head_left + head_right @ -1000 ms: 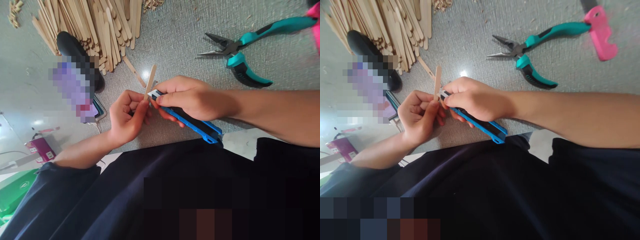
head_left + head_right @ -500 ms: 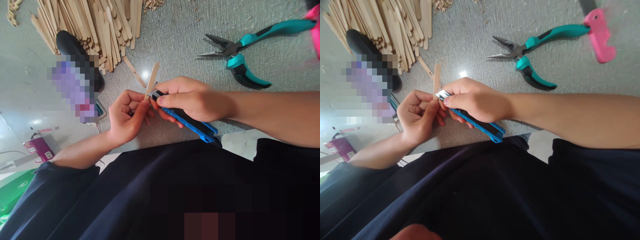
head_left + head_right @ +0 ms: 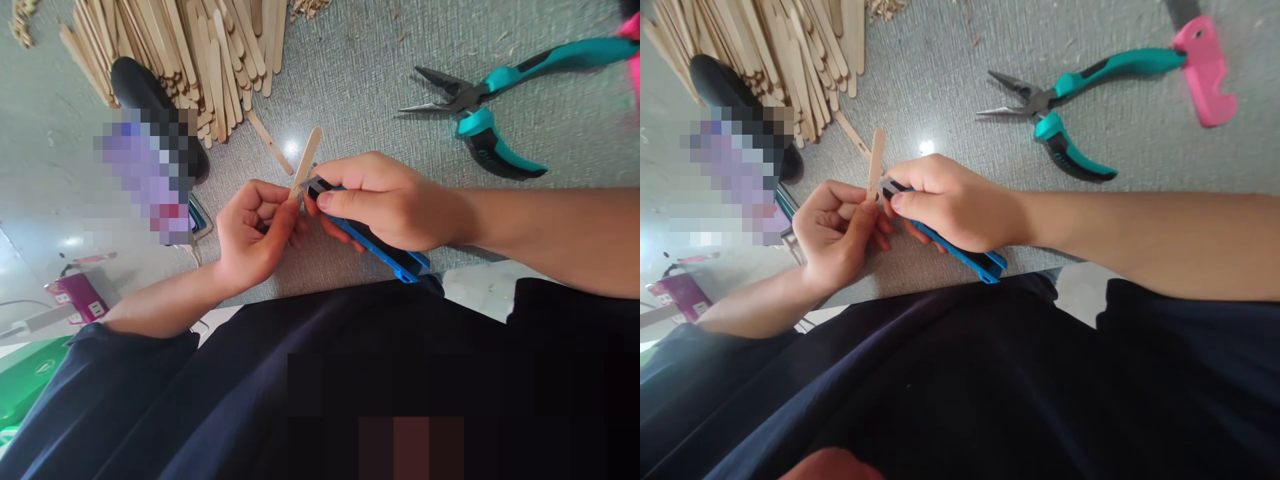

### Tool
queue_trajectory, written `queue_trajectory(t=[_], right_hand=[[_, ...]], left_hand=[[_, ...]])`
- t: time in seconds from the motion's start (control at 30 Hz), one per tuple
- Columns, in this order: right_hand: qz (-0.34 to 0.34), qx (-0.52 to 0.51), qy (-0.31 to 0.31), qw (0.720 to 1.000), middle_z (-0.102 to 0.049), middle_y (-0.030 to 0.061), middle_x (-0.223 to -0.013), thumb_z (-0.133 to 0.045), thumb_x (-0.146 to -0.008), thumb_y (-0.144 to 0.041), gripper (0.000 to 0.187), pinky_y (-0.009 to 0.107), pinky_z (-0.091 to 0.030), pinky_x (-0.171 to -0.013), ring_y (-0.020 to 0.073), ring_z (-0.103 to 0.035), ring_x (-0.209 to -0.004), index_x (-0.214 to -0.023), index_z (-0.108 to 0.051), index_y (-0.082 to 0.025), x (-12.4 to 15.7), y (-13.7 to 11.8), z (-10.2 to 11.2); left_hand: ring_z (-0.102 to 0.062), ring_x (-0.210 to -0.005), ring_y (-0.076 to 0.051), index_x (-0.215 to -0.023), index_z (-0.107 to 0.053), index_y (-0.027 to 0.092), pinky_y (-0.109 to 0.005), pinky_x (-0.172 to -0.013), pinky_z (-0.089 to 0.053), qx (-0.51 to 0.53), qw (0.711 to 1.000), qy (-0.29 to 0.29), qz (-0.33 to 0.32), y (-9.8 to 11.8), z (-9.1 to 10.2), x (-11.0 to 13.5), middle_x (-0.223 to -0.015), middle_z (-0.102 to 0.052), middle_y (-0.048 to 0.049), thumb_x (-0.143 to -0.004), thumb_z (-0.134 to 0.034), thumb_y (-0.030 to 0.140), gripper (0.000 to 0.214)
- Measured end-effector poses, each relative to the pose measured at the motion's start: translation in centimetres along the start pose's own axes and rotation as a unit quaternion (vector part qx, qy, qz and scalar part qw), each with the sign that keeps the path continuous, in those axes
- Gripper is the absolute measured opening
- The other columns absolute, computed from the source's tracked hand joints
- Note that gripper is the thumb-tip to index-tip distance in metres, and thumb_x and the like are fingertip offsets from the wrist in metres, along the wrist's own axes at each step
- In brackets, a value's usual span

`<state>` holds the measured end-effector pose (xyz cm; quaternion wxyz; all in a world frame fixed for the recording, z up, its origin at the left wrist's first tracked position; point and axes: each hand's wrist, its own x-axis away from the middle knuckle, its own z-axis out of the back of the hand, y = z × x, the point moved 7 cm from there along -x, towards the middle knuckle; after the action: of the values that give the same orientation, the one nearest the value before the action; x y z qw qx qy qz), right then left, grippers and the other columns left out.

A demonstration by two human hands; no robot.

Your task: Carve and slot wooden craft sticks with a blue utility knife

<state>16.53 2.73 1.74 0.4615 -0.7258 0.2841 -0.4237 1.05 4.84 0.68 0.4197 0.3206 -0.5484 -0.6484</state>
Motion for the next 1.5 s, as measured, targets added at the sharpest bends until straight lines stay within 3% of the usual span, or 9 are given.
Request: queue_trajectory(t=[0.4,0.7,1.0,1.1,1.3,1.5], right_hand=[[-0.002,0.017,0.012,1.0,-0.062,-0.0057,-0.061,-0.054,-0.105,-0.004,0.033,0.024,-0.037,-0.049,0.0083,-0.053,-0.049,-0.078,-0.061,-0.02,0.1,-0.1,0.0],[-0.01,0.033,0.02,0.999,-0.063,-0.005,-0.062,-0.052,-0.106,-0.004,0.034,0.024,-0.039,-0.05,0.0089,-0.054,-0.05,-0.077,-0.061,-0.021,0.2,-0.1,0.1],[-0.007,0.055,0.028,0.998,-0.061,-0.006,-0.061,-0.055,-0.107,-0.003,0.036,0.025,-0.039,-0.053,0.0084,-0.054,-0.051,-0.077,-0.06,-0.021,0.3,-0.3,0.1],[-0.005,0.072,0.033,0.997,-0.059,-0.0062,-0.06,-0.053,-0.107,-0.001,0.039,0.026,-0.038,-0.054,0.0084,-0.052,-0.05,-0.074,-0.057,-0.022,0.3,-0.4,0.1],[0.039,0.136,0.064,0.988,-0.06,-0.0048,-0.06,-0.056,-0.105,-0.002,0.039,0.03,-0.035,-0.058,0.01,-0.052,-0.054,-0.073,-0.052,-0.023,0.7,-0.2,0.1],[0.015,0.079,0.045,0.996,-0.057,-0.0072,-0.055,-0.053,-0.11,-0.007,0.038,0.029,-0.031,-0.047,0.0084,-0.051,-0.044,-0.075,-0.05,-0.024,1.4,0.7,-0.7]], left_hand=[[-0.068,-0.045,-0.011,-0.097,-0.062,0.026,-0.022,-0.039,-0.053,-0.016,1.0,0.0,0.015,-0.5,0.2,0.1,-0.069,-0.078,0.0023,-0.103,-0.073,0.08,0.056],[-0.067,-0.046,-0.01,-0.097,-0.063,0.026,-0.021,-0.039,-0.052,0.009,1.0,0.007,0.01,-0.3,0.1,0.1,-0.07,-0.077,0.0031,-0.103,-0.078,0.075,0.052],[-0.066,-0.044,-0.011,-0.097,-0.061,0.027,-0.022,-0.037,-0.051,-0.03,0.999,0.009,0.009,-0.4,0.2,0.2,-0.071,-0.077,0.0028,-0.107,-0.071,0.076,0.051],[-0.068,-0.045,-0.011,-0.099,-0.063,0.027,-0.022,-0.039,-0.052,-0.035,0.999,0.015,-0.01,-0.2,0.2,0.5,-0.071,-0.079,0.0027,-0.111,-0.071,0.067,0.043],[-0.077,-0.054,-0.011,-0.103,-0.068,0.025,-0.018,-0.047,-0.055,-0.106,0.986,0.035,-0.127,1.3,0.5,1.3,-0.073,-0.083,0.0036,-0.111,-0.07,0.024,0.007],[-0.075,-0.054,-0.006,-0.103,-0.066,0.023,-0.015,-0.049,-0.047,-0.223,0.951,0.022,-0.214,3.4,0.3,1.5,-0.073,-0.084,0.0071,-0.098,-0.072,0.007,0.018]])
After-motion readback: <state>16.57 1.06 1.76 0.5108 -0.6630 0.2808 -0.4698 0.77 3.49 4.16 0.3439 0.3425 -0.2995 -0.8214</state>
